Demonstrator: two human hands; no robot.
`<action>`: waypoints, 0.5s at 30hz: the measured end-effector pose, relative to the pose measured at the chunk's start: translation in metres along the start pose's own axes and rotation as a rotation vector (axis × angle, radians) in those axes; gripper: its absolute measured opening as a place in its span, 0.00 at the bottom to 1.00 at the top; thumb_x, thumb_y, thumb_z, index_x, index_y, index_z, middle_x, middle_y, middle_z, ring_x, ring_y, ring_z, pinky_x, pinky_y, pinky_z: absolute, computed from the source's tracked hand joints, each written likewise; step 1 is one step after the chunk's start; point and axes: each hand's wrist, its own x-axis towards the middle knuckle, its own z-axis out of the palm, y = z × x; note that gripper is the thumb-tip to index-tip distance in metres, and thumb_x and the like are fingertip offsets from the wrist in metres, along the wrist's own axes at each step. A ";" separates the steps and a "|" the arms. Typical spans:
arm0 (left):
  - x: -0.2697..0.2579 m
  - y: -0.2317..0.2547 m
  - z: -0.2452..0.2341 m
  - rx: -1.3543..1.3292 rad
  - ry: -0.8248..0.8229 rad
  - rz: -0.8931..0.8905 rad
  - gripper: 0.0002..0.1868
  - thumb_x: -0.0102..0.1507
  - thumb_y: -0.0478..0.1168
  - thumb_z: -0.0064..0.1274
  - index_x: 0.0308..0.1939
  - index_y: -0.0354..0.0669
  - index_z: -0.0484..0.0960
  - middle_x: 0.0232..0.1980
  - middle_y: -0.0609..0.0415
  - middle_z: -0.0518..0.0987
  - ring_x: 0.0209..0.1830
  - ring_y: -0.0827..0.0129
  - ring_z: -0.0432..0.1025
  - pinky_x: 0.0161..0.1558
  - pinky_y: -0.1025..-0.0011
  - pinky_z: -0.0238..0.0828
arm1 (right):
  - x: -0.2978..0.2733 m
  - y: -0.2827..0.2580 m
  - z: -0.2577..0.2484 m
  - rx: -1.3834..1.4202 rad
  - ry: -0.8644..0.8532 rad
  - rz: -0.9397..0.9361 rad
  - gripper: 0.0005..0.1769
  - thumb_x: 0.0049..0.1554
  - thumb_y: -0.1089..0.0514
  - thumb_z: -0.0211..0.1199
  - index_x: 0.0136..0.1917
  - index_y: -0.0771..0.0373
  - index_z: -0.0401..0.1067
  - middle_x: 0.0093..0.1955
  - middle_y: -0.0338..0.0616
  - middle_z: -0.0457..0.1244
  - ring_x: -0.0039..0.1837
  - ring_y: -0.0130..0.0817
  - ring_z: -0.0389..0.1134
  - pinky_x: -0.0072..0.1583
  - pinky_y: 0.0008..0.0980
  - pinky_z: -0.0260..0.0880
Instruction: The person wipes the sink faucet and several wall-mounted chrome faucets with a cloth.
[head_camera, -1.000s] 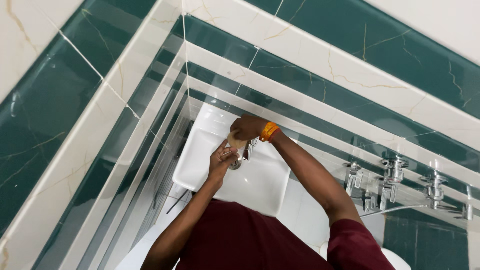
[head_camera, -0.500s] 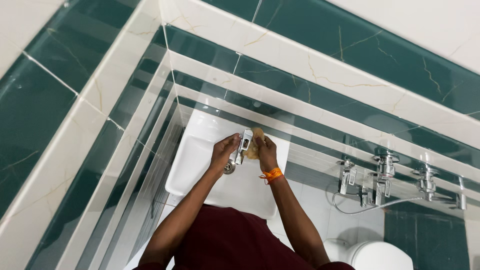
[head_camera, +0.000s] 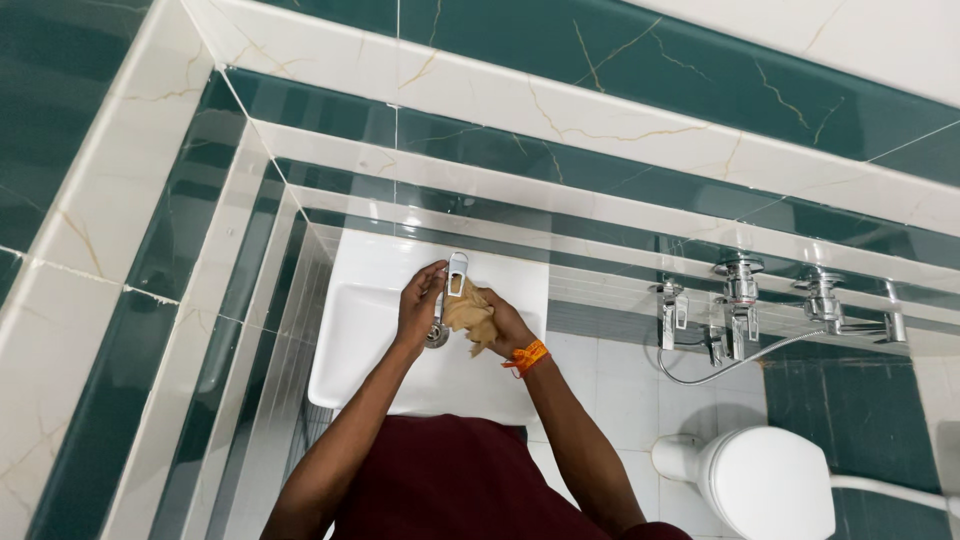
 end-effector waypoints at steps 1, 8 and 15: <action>0.001 0.000 -0.003 0.005 0.002 0.003 0.21 0.72 0.43 0.48 0.65 0.37 0.76 0.52 0.52 0.82 0.53 0.73 0.74 0.55 0.73 0.71 | 0.001 -0.007 0.003 -0.399 0.256 -0.025 0.23 0.70 0.47 0.50 0.62 0.68 0.71 0.51 0.51 0.68 0.45 0.36 0.69 0.44 0.35 0.71; -0.013 0.006 0.001 0.000 -0.031 -0.041 0.30 0.72 0.56 0.39 0.71 0.41 0.70 0.66 0.47 0.75 0.69 0.65 0.67 0.72 0.68 0.57 | -0.021 -0.005 0.094 -1.157 0.422 -0.908 0.25 0.57 0.56 0.63 0.65 0.69 0.68 0.56 0.52 0.68 0.52 0.42 0.71 0.52 0.36 0.73; -0.069 0.054 0.049 0.800 0.050 0.609 0.28 0.75 0.48 0.40 0.76 0.39 0.65 0.80 0.33 0.56 0.83 0.44 0.42 0.76 0.50 0.40 | -0.070 0.018 0.091 -1.361 0.354 -0.822 0.21 0.55 0.56 0.66 0.60 0.64 0.75 0.52 0.52 0.69 0.52 0.47 0.71 0.54 0.38 0.72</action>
